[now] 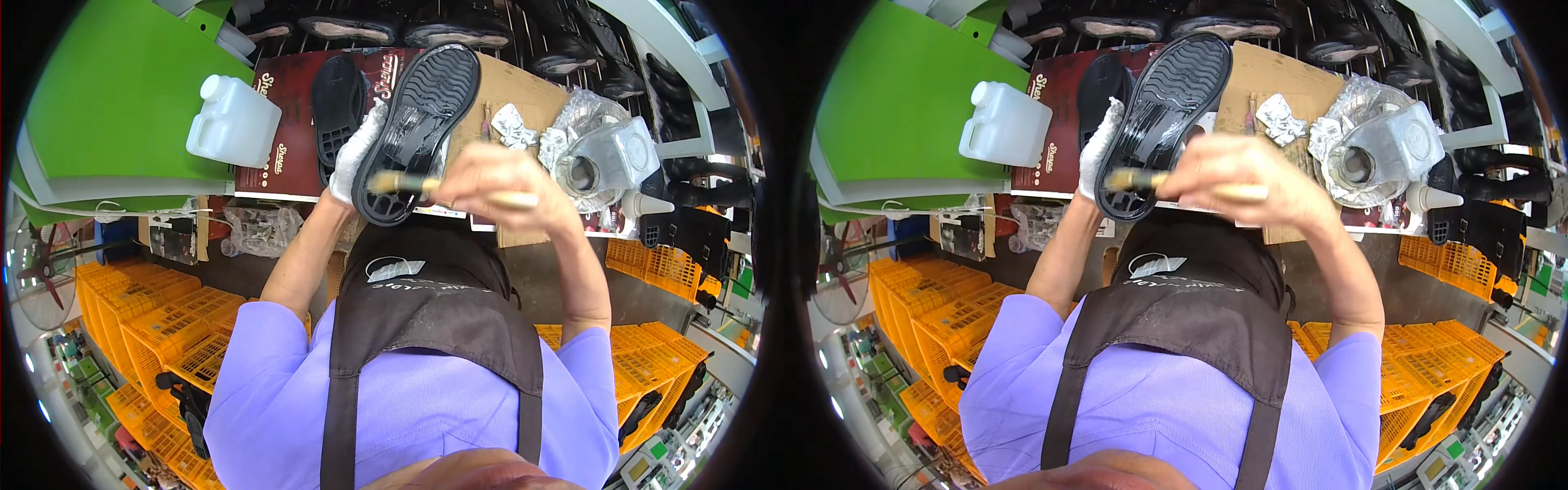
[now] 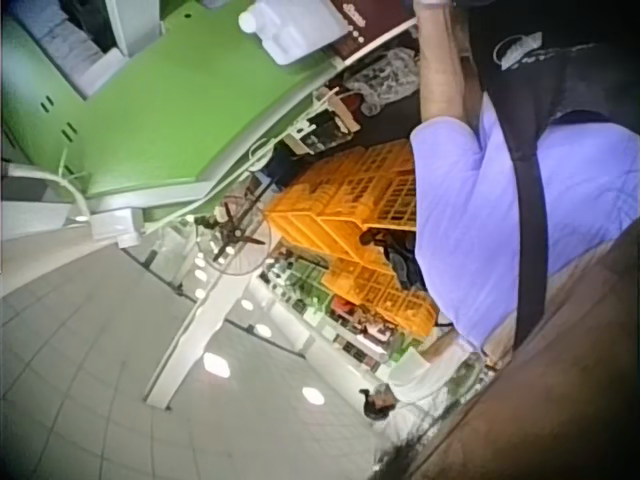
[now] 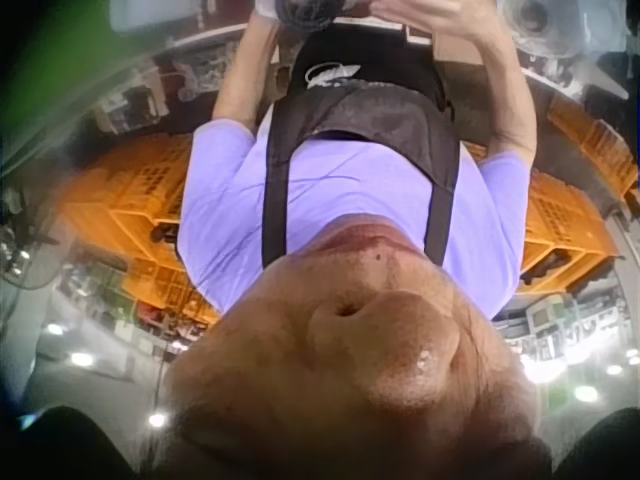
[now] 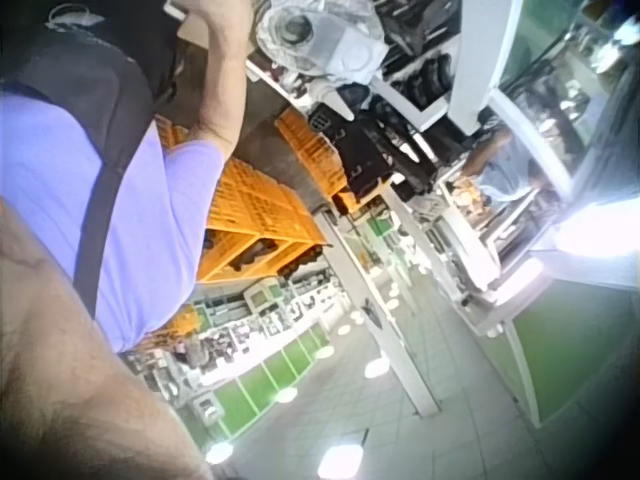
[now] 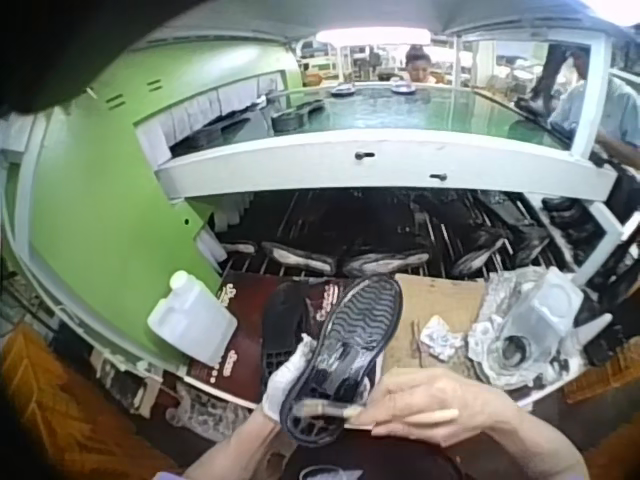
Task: The person applies a dark adhesive to the soles of black slip-on shoes using a brush. They repeatedly dip the brush into a container and spread the substance across the textured bottom of each shoe, handling them one at a time and placing them on a nearby surface after coating.
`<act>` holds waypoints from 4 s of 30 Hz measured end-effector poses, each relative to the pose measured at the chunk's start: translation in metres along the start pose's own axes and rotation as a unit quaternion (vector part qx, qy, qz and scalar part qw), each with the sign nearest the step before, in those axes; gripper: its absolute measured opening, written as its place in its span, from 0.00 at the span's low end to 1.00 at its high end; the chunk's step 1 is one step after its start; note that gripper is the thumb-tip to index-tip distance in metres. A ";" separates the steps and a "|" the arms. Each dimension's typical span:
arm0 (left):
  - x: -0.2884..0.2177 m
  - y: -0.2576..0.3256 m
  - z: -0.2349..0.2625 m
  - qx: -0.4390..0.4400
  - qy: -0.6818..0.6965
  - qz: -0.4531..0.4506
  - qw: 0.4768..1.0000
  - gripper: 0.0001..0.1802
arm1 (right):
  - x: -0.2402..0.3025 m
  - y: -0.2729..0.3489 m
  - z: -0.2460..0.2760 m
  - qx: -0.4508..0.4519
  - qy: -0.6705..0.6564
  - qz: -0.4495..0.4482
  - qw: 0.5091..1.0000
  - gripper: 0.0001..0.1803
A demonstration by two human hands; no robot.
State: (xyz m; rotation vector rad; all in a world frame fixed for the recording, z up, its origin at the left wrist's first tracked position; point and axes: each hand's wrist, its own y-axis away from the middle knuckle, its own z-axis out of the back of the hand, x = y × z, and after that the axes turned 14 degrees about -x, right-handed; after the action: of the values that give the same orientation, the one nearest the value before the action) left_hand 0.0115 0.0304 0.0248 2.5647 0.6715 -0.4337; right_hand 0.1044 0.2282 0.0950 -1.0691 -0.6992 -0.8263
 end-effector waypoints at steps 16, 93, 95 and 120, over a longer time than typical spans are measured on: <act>-0.001 0.006 0.012 -0.011 -0.111 0.006 0.994 0.29 | 0.008 0.000 0.022 -0.119 0.038 -0.202 0.971 0.10; 0.007 0.028 -0.005 -0.048 -0.098 -0.171 0.979 0.18 | -0.048 -0.042 0.013 -0.207 0.186 -0.031 0.960 0.10; 0.001 0.031 0.000 -0.028 -0.004 -0.110 0.994 0.16 | -0.025 -0.036 -0.011 -0.129 0.191 0.061 0.971 0.11; -0.016 0.006 -0.027 -0.040 -0.031 -0.027 0.998 0.27 | 0.017 0.011 0.023 -0.132 0.038 0.014 0.990 0.09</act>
State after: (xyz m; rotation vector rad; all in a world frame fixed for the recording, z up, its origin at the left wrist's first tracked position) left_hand 0.0059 0.0328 0.0561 2.4527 0.7224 -0.4923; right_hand 0.1206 0.2485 0.1112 -1.2738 -0.5186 -0.9476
